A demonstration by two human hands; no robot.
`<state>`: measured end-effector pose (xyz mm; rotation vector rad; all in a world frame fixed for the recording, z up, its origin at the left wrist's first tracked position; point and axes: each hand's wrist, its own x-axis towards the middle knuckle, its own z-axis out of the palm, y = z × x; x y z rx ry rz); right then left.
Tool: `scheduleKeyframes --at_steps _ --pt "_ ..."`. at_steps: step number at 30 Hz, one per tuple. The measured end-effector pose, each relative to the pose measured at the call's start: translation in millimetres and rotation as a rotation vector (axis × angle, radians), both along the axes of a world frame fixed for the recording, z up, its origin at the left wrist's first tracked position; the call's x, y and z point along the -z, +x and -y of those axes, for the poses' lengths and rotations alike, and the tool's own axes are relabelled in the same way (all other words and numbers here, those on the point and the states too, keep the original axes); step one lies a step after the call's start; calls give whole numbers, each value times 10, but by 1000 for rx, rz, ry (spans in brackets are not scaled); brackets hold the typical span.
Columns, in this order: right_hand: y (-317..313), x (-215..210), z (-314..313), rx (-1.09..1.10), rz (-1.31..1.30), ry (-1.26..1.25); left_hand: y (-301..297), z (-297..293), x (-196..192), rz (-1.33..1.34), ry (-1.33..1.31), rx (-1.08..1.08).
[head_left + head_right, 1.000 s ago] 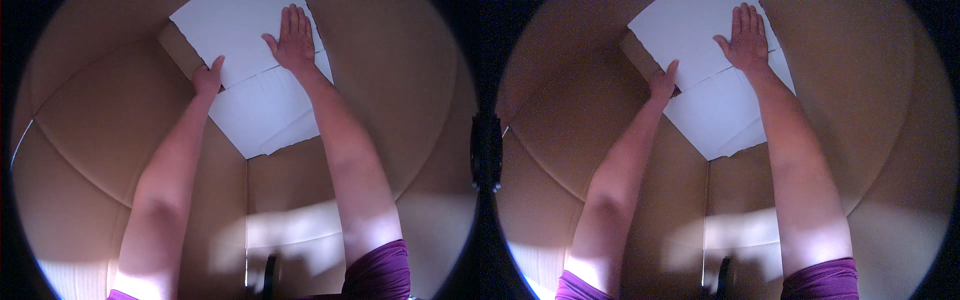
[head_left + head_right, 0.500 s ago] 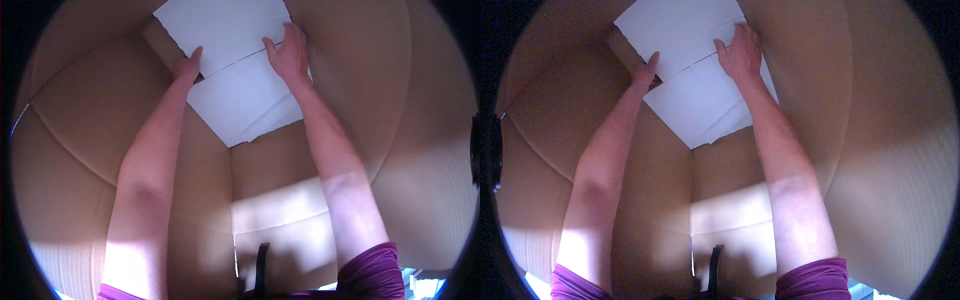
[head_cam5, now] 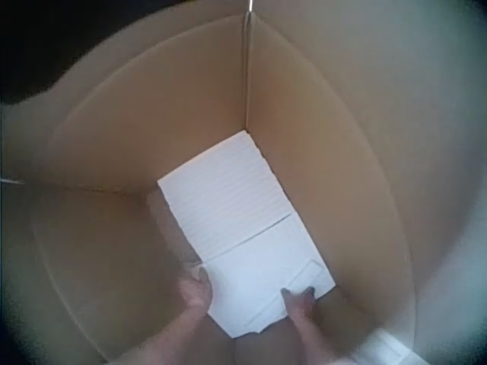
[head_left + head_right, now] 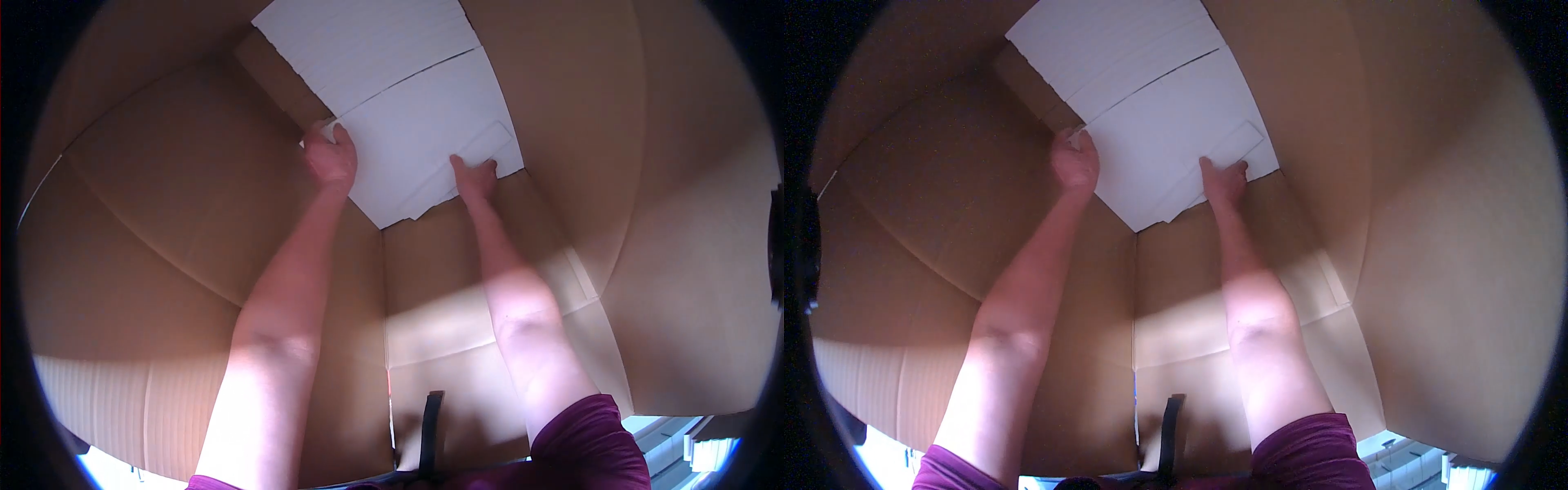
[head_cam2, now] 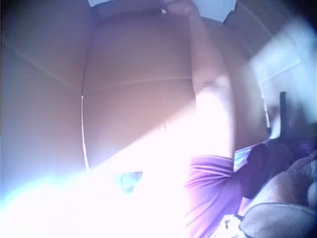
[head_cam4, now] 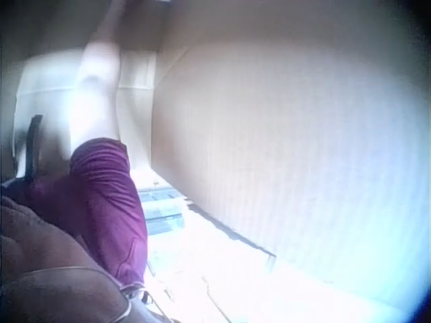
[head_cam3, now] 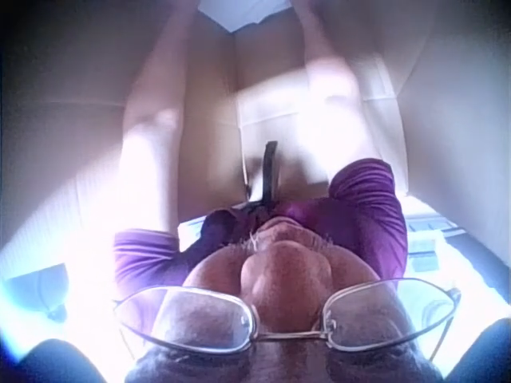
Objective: Placing stacks of white rectangular components into a large cardboard box in a workshop.
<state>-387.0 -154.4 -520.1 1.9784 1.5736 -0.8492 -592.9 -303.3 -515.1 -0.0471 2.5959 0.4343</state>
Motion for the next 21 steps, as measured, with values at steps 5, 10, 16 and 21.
scheduleKeyframes --at_steps 5,10,16,21 --pt "-224 -305 101 6 -34 -105 171 84 -196 421 152 196" --pt "-357 -751 52 -76 -189 -141 648 -53 -736 1010 87 455" --pt "-781 -1579 -87 -184 -396 -283 684 -87 -1286 933 285 381" --pt "-687 -2162 52 -443 -491 -24 595 -63 -1776 877 419 53"
